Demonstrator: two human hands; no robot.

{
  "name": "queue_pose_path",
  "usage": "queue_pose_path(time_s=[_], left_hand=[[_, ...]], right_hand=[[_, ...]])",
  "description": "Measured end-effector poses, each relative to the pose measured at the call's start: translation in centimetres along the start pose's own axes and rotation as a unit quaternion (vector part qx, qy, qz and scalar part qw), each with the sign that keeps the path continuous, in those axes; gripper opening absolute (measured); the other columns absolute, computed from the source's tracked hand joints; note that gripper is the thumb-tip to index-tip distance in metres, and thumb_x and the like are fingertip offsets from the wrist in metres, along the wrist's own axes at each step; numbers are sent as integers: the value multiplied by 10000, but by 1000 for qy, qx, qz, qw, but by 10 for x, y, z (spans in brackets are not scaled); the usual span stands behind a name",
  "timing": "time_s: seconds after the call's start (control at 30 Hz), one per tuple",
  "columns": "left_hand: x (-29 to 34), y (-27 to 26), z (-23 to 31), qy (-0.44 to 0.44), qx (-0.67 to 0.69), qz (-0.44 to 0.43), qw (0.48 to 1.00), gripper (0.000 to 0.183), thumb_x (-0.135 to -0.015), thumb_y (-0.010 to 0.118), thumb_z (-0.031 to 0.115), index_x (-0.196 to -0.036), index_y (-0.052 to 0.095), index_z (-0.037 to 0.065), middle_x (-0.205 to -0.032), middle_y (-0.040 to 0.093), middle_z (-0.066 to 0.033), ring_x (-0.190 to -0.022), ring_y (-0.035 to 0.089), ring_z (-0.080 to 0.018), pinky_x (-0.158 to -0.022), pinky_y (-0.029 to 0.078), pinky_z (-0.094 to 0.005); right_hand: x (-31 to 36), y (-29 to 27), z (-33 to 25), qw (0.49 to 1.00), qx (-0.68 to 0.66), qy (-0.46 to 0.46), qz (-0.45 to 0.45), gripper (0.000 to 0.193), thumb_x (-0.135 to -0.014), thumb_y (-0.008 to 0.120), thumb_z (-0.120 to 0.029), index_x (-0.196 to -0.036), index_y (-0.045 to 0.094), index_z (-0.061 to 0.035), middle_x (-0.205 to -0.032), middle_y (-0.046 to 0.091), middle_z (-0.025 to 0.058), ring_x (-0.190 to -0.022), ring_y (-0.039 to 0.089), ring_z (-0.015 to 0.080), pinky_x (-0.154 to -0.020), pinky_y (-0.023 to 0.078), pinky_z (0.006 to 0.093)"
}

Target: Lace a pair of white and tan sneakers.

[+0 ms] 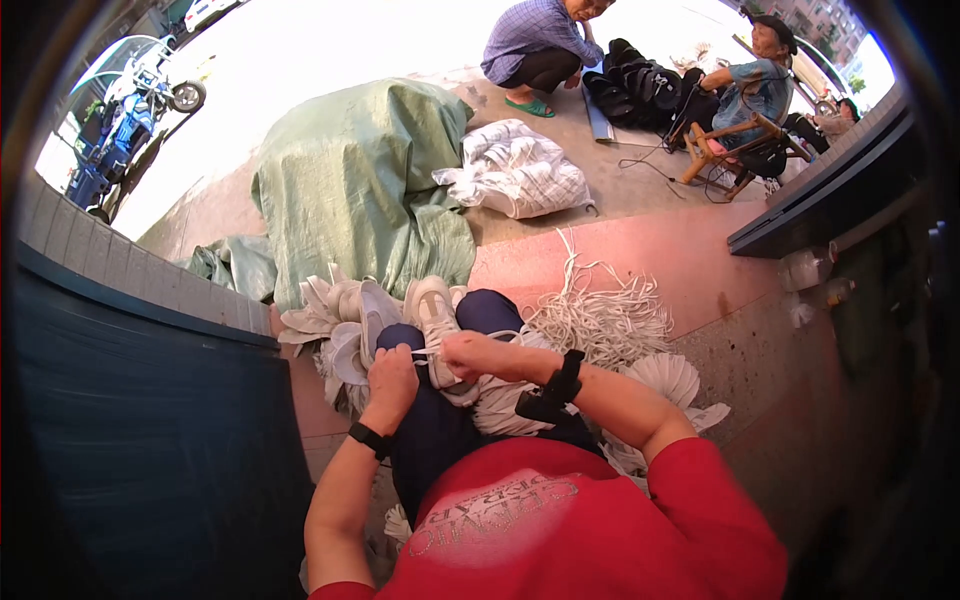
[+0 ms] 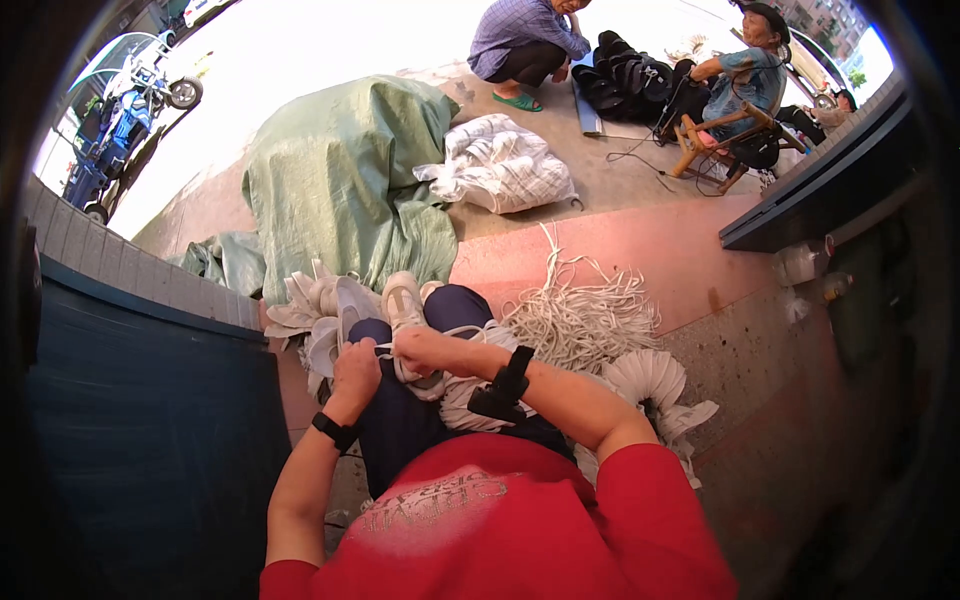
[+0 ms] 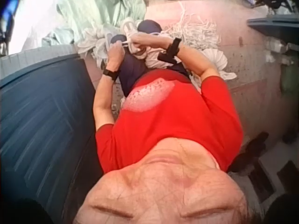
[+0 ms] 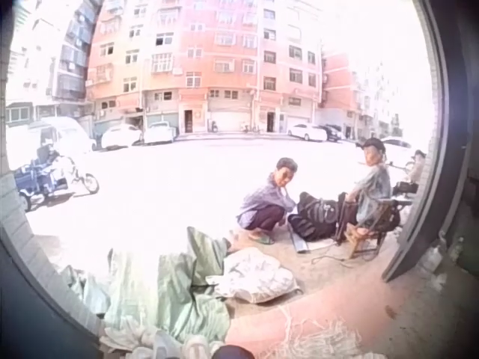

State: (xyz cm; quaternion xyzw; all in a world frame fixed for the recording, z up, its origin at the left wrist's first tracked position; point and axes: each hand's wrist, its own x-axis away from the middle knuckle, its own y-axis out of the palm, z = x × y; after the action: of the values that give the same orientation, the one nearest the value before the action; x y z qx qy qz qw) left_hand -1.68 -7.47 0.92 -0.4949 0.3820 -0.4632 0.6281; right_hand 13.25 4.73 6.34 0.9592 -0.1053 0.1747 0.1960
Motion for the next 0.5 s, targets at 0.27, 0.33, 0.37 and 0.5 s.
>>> queue_pose_path(time_s=[0.27, 0.33, 0.37, 0.5], left_hand=[[-34, 6, 10, -81, 100, -48, 990, 127, -736, 486, 118, -740, 580, 33, -785, 601, -178, -786, 537, -377, -694, 441, -449], [-36, 6, 6, -82, 117, -83, 986, 156, -747, 486, 138, -757, 611, 45, -826, 610, -176, -807, 550, -371, -712, 446, -442], [-36, 6, 2, -99, 156, -94, 978, 167, -755, 486, 148, -767, 624, 56, -842, 611, -174, -820, 562, -354, -726, 449, -431], [-35, -4, -2, -110, 268, -68, 955, 208, -769, 524, 204, -816, 626, 29, -806, 606, -192, -794, 588, -318, -722, 452, -393]], right_hand=[[81, -12, -142, 916, -226, -323, -69, 237, -885, 329, -147, -651, 345, -121, -472, 224, -73, -404, 209, 67, -566, 298, 259], [81, -16, -138, 907, -236, -336, -90, 232, -879, 331, -148, -648, 337, -126, -471, 225, -73, -408, 207, 65, -562, 294, 260], [82, -17, -139, 907, -238, -334, -91, 232, -879, 331, -148, -648, 337, -126, -471, 225, -73, -408, 207, 65, -562, 294, 260], [79, -8, -148, 891, -245, -353, -144, 214, -885, 336, -217, -708, 395, -111, -476, 230, -78, -417, 221, 65, -572, 287, 248]])
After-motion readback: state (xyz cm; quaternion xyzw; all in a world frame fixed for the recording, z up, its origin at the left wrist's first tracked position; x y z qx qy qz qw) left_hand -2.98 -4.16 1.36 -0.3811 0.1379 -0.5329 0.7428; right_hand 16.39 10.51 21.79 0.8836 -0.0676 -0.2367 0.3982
